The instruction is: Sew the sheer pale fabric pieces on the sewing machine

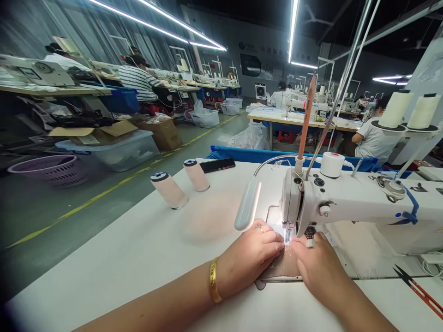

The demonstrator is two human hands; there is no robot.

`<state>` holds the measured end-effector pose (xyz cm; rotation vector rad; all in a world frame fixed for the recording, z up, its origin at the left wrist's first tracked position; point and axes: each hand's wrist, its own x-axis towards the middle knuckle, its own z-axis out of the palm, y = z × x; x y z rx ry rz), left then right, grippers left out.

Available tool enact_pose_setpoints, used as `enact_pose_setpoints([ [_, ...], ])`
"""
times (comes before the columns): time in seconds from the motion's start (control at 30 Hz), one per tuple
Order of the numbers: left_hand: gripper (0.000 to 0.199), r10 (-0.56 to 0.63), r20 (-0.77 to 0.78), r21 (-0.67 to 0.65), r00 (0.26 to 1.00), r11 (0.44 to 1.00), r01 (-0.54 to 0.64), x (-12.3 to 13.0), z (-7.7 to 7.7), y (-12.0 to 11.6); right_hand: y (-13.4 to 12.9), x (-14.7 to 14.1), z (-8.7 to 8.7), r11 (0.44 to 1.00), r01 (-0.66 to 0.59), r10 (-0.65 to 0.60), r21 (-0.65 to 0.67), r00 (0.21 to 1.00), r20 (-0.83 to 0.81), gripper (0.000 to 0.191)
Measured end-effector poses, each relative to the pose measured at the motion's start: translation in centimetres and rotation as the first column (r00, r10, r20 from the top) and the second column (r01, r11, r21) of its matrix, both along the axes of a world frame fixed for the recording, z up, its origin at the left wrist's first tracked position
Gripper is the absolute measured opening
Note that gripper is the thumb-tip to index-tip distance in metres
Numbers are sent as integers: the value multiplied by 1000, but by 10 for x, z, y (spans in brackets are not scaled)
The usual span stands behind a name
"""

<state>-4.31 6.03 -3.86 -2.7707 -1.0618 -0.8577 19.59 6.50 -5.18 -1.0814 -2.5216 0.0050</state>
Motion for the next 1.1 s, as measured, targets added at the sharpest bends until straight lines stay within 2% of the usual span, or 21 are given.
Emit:
enact_pose_setpoints([
  [0.13,34,24,-2,-5,1000,1000,-24,0,-1,4,2,-1,-7,998,58,-58,19,998,10,52],
  [0.27,24,53,-17,-46,998,997,-54,-3,2,4,2,-2,-12,997,66,-66,36,998,3,55],
  [0.37,13,143,-62,-79,988,986,-147,-5,6,1,2,-2,-14,997,55,-54,54,998,-28,53],
  [0.53,22,259,-232,-118,938,949,-291,-1,17,-8,0,-3,-9,998,23,-20,56,999,-42,50],
  [0.6,14,261,-253,-110,931,949,-296,0,22,-14,-2,-4,-4,997,-17,21,75,998,-58,46],
  [0.7,20,181,-187,-131,965,969,-207,-2,30,-19,-7,-9,4,987,-119,131,110,985,-114,39],
  [0.77,20,173,-99,-113,980,976,-184,-8,36,-17,-10,-15,9,972,-200,221,126,958,-184,38],
  [0.83,19,208,-11,-77,978,975,-209,-14,41,-10,-14,-24,12,956,-266,287,121,930,-228,41],
  [0.9,20,194,10,-98,981,977,-192,-18,43,-2,-18,-34,15,946,-318,322,55,920,-222,45],
  [0.97,15,130,-79,-186,988,972,-142,-18,42,1,-22,-42,16,925,-378,364,-26,906,-215,48],
  [1.0,11,124,-153,-228,980,961,-157,-16,40,0,-24,-44,16,911,-411,392,-44,892,-225,48],
  [1.1,2,259,-318,-258,912,902,-346,-11,30,-10,-27,-44,17,881,-473,450,-20,850,-275,43],
])
